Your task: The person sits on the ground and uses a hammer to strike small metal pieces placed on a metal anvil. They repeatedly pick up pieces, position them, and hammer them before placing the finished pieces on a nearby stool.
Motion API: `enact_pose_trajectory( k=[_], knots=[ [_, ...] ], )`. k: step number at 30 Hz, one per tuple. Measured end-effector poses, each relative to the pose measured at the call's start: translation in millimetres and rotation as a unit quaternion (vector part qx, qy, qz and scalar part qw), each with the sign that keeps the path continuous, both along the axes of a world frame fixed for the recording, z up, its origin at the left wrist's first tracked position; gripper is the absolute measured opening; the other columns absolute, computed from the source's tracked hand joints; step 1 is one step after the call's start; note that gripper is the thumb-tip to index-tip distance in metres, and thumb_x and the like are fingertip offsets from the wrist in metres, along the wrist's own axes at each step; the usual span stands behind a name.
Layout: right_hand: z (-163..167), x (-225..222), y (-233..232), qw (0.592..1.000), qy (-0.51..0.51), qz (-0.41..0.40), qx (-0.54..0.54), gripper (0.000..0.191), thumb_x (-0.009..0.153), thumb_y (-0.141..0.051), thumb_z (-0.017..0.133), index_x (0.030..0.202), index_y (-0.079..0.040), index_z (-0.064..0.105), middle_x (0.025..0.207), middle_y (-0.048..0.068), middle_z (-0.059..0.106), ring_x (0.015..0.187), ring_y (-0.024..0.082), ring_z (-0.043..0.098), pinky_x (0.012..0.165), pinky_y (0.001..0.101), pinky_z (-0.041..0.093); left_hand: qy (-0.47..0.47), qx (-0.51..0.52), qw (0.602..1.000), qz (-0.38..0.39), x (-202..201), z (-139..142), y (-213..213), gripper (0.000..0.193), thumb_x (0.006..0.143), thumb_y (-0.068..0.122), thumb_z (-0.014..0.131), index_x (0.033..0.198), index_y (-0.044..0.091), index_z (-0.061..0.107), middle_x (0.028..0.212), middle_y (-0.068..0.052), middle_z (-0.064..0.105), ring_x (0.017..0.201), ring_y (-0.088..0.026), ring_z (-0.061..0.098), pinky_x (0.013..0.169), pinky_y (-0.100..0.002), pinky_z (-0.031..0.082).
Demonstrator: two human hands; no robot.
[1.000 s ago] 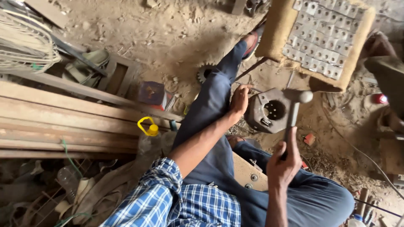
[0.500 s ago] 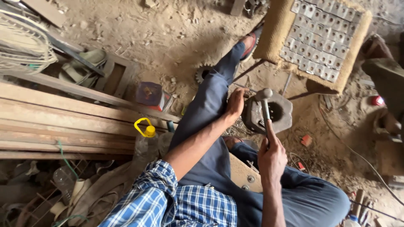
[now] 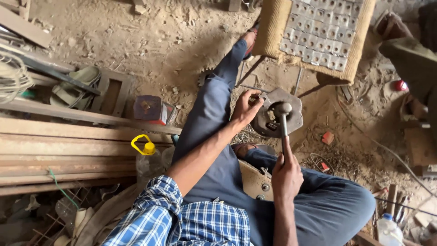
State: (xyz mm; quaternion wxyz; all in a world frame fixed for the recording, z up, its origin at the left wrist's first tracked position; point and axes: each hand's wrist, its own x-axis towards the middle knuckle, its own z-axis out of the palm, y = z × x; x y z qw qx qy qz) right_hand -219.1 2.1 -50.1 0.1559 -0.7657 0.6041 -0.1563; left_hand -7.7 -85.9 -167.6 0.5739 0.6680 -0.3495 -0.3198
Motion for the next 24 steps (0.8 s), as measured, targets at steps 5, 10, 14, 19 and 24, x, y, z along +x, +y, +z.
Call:
enact_pose_trajectory(
  k=[5, 10, 14, 19, 24],
  knots=[
    [-11, -12, -7, 0.998, -0.051, 0.006, 0.033, 0.055, 0.1, -0.018, 0.06, 0.153, -0.028, 0.052, 0.094, 0.02, 0.073, 0.075, 0.039, 0.071, 0.064, 0.0514, 0.055, -0.083, -0.05, 0.995, -0.005, -9, -12, -1, 0.035, 0.09, 0.024, 0.075, 0.118, 0.004, 0.067, 0.119, -0.015, 0.07, 0.115, -0.029, 0.064, 0.105, -0.043, 0.049],
    [-11, -12, -6, 0.995, -0.09, 0.007, 0.029, 0.055, 0.1, -0.018, 0.059, 0.154, -0.027, 0.052, 0.092, 0.021, 0.072, 0.075, 0.039, 0.07, 0.065, 0.0519, 0.054, -0.099, -0.085, 0.991, 0.012, -6, -23, -3, 0.029, 0.09, 0.024, 0.075, 0.111, 0.006, 0.067, 0.113, -0.011, 0.071, 0.112, -0.026, 0.065, 0.106, -0.044, 0.05],
    [-8, -11, -5, 0.996, -0.088, 0.011, 0.029, 0.054, 0.101, -0.018, 0.059, 0.153, -0.027, 0.052, 0.09, 0.021, 0.072, 0.074, 0.039, 0.071, 0.063, 0.0514, 0.054, -0.067, -0.146, 0.987, 0.026, -8, -22, -5, 0.024, 0.093, 0.02, 0.077, 0.109, 0.005, 0.067, 0.11, -0.011, 0.069, 0.108, -0.024, 0.064, 0.104, -0.043, 0.049],
    [-8, -10, -5, 0.996, -0.074, 0.002, 0.044, 0.054, 0.101, -0.02, 0.059, 0.154, -0.027, 0.051, 0.087, 0.022, 0.071, 0.072, 0.039, 0.071, 0.061, 0.0512, 0.053, -0.029, -0.096, 0.995, -0.006, -1, -10, 2, 0.013, 0.089, 0.018, 0.077, 0.098, 0.008, 0.076, 0.096, -0.007, 0.075, 0.082, -0.016, 0.067, 0.077, -0.034, 0.058],
    [-9, -9, -2, 0.996, -0.082, -0.001, 0.045, 0.054, 0.101, -0.02, 0.059, 0.154, -0.027, 0.052, 0.088, 0.022, 0.071, 0.071, 0.038, 0.071, 0.061, 0.0507, 0.053, -0.184, -0.16, 0.97, -0.015, 2, 1, 10, 0.008, 0.089, 0.009, 0.078, 0.097, 0.008, 0.079, 0.103, -0.008, 0.076, 0.095, -0.017, 0.071, 0.089, -0.033, 0.059]
  ],
)
